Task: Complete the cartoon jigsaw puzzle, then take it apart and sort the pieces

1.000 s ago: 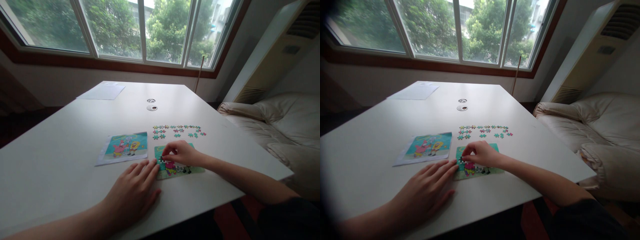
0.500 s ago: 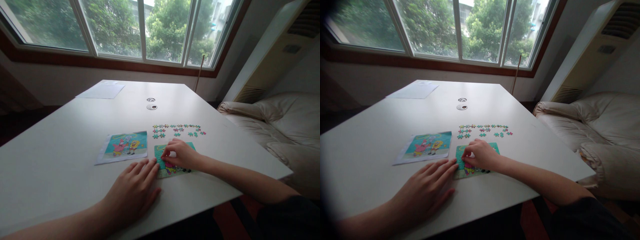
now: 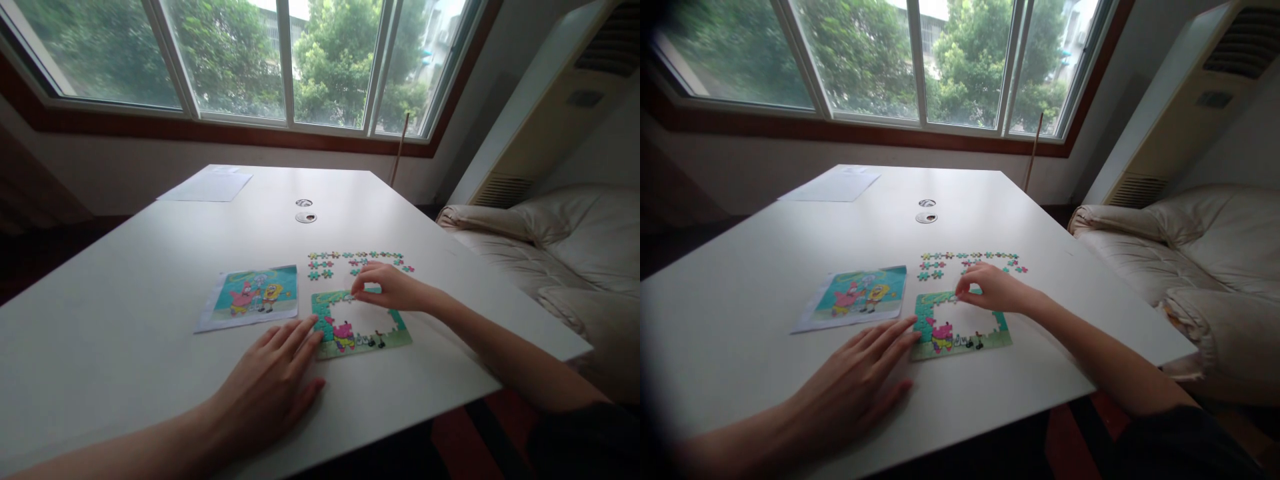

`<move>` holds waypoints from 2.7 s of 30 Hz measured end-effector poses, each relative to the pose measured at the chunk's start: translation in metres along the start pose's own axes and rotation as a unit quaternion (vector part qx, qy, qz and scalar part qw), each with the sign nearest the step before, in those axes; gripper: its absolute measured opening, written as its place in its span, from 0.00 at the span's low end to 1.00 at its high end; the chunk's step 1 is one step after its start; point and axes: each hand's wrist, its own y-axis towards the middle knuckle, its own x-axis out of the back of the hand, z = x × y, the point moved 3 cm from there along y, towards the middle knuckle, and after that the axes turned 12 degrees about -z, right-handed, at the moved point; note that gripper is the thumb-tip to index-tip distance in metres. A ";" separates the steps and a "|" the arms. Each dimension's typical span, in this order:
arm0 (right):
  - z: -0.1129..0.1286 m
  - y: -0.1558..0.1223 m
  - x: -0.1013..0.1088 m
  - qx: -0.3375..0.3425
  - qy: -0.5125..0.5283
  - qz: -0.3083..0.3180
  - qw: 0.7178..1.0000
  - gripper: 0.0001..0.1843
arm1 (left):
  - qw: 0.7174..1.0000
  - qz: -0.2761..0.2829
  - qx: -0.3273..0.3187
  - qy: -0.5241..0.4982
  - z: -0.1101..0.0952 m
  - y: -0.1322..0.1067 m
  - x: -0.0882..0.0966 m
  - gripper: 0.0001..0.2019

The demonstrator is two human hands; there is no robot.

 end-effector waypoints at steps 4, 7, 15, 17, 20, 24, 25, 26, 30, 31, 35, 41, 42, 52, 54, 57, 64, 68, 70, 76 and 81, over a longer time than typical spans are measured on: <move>-0.015 -0.004 0.004 -0.016 -0.038 0.030 0.999 0.06 | 0.997 0.027 -0.029 -0.060 0.001 0.002 0.000 0.24; -0.018 -0.005 0.002 -0.022 -0.046 0.034 0.998 0.05 | 0.995 0.036 -0.041 -0.088 0.001 0.004 0.000 0.24; -0.018 -0.005 -0.002 -0.026 -0.030 0.037 0.999 0.05 | 0.993 0.037 -0.047 -0.099 0.001 0.007 0.004 0.24; -0.019 -0.005 -0.002 -0.022 -0.025 0.038 0.999 0.05 | 0.994 0.032 -0.048 -0.097 0.001 0.006 0.003 0.24; -0.022 -0.004 0.003 -0.027 -0.019 0.041 0.999 0.05 | 0.995 0.026 -0.042 -0.088 0.001 0.004 0.001 0.24; -0.042 -0.006 0.023 -0.086 -0.043 0.018 0.995 0.09 | 0.997 0.020 -0.030 -0.071 0.001 0.003 0.001 0.22; -0.051 -0.008 0.030 -0.104 -0.060 0.010 0.993 0.09 | 0.997 0.021 -0.030 -0.069 0.000 0.003 0.001 0.22; -0.060 -0.010 0.036 -0.123 -0.081 0.007 0.989 0.10 | 0.997 0.021 -0.031 -0.068 0.000 0.003 0.002 0.22; -0.100 -0.027 0.060 -0.212 -0.136 0.047 0.967 0.11 | 0.996 0.012 -0.045 -0.076 -0.003 0.004 0.004 0.20; -0.108 -0.031 0.064 -0.229 -0.144 0.061 0.961 0.11 | 0.996 0.009 -0.046 -0.080 -0.003 0.004 0.004 0.20; -0.126 -0.044 0.074 -0.278 -0.147 0.113 0.942 0.13 | 0.995 0.008 -0.050 -0.084 -0.002 0.003 0.002 0.20; -0.125 -0.048 0.074 -0.299 -0.093 0.160 0.936 0.17 | 0.995 -0.002 -0.057 -0.080 -0.001 0.003 0.001 0.20; -0.125 -0.048 0.073 -0.299 -0.088 0.162 0.936 0.17 | 0.995 0.000 -0.058 -0.079 -0.001 0.003 0.001 0.20; -0.126 -0.049 0.067 -0.307 -0.065 0.180 0.932 0.17 | 0.995 0.001 -0.056 -0.079 -0.001 0.003 0.001 0.20; -0.127 -0.049 0.067 -0.308 -0.061 0.182 0.932 0.17 | 0.995 -0.002 -0.055 -0.080 -0.001 0.003 0.001 0.20; -0.127 -0.049 0.067 -0.311 -0.046 0.178 0.933 0.18 | 0.995 0.001 -0.054 -0.079 -0.001 0.003 0.001 0.20; -0.128 -0.049 0.065 -0.300 -0.007 0.183 0.936 0.17 | 0.996 0.020 -0.055 -0.068 -0.001 0.003 -0.001 0.20; -0.125 -0.048 0.065 -0.290 0.005 0.177 0.940 0.13 | 0.996 0.017 -0.056 -0.068 -0.001 0.003 0.000 0.20; -0.117 -0.044 0.064 -0.290 0.035 0.165 0.942 0.13 | 0.996 0.019 -0.057 -0.069 -0.001 0.003 0.000 0.20; -0.061 -0.016 0.041 -0.203 0.154 0.089 0.963 0.18 | 0.996 0.032 -0.052 -0.070 -0.003 0.004 0.002 0.20; -0.015 -0.002 0.007 -0.156 0.225 -0.003 0.962 0.11 | 0.996 0.025 -0.053 -0.072 -0.003 0.004 0.001 0.20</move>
